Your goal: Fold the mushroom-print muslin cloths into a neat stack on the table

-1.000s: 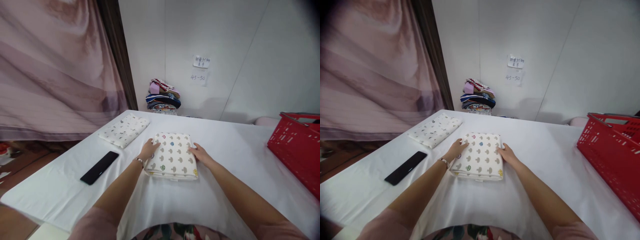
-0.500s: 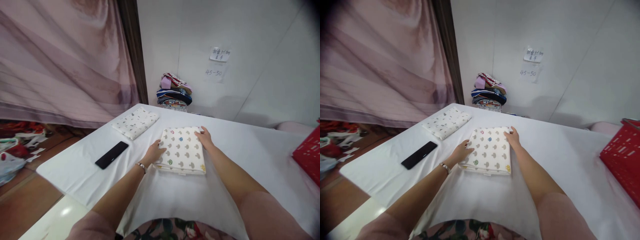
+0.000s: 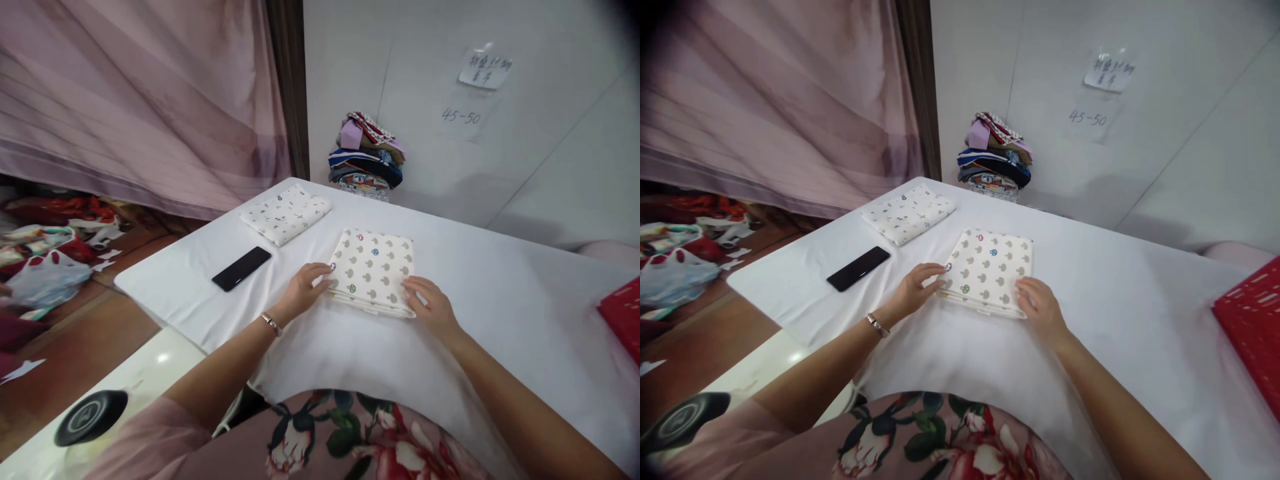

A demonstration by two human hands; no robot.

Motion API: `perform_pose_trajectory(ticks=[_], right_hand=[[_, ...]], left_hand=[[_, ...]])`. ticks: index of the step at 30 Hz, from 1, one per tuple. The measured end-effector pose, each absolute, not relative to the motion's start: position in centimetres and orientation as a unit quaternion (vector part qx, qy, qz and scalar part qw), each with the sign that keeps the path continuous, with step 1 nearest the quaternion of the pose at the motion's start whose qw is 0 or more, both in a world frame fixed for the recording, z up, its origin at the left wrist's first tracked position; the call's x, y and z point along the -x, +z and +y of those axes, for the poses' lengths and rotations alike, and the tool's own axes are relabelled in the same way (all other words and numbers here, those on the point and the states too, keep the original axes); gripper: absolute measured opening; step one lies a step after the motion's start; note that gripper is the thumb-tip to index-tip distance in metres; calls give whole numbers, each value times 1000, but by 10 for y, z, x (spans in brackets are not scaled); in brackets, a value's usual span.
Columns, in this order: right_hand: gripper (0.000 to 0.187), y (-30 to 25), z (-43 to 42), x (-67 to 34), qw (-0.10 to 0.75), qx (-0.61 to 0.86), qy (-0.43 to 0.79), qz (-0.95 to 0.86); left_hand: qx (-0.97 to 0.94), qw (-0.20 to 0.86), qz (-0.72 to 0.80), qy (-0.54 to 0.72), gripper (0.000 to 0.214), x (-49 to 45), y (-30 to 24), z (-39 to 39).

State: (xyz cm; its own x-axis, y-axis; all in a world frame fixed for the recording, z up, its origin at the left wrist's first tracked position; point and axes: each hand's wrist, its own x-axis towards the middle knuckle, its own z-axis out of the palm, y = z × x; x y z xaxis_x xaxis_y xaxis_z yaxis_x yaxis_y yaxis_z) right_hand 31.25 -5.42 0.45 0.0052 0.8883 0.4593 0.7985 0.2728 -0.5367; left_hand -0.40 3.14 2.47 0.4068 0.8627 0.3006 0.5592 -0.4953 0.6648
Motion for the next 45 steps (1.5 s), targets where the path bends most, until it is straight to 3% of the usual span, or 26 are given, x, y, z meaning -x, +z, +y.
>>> perform_pose_trajectory(ticks=[10,16,33,40,45], right_hand=[[26,17,-59,-286,242,513,5,-823],[31,19,-64,-282,262,525,-65,-807],[22,15,-76,-292,197,504,-64,-839],[24,13,-77,-296,228,516,-127,-816],[25,10,-78,-295,215,496,-99,-836]], left_hand=[[-909,98,337,223,26,-12,20,32],[-917,55,330,218,32,-7,21,27],[-942,4,249,226,25,2,13,31],[-928,-48,254,268,21,-5,11,34],[-938,-48,242,244,22,-1,10,30]])
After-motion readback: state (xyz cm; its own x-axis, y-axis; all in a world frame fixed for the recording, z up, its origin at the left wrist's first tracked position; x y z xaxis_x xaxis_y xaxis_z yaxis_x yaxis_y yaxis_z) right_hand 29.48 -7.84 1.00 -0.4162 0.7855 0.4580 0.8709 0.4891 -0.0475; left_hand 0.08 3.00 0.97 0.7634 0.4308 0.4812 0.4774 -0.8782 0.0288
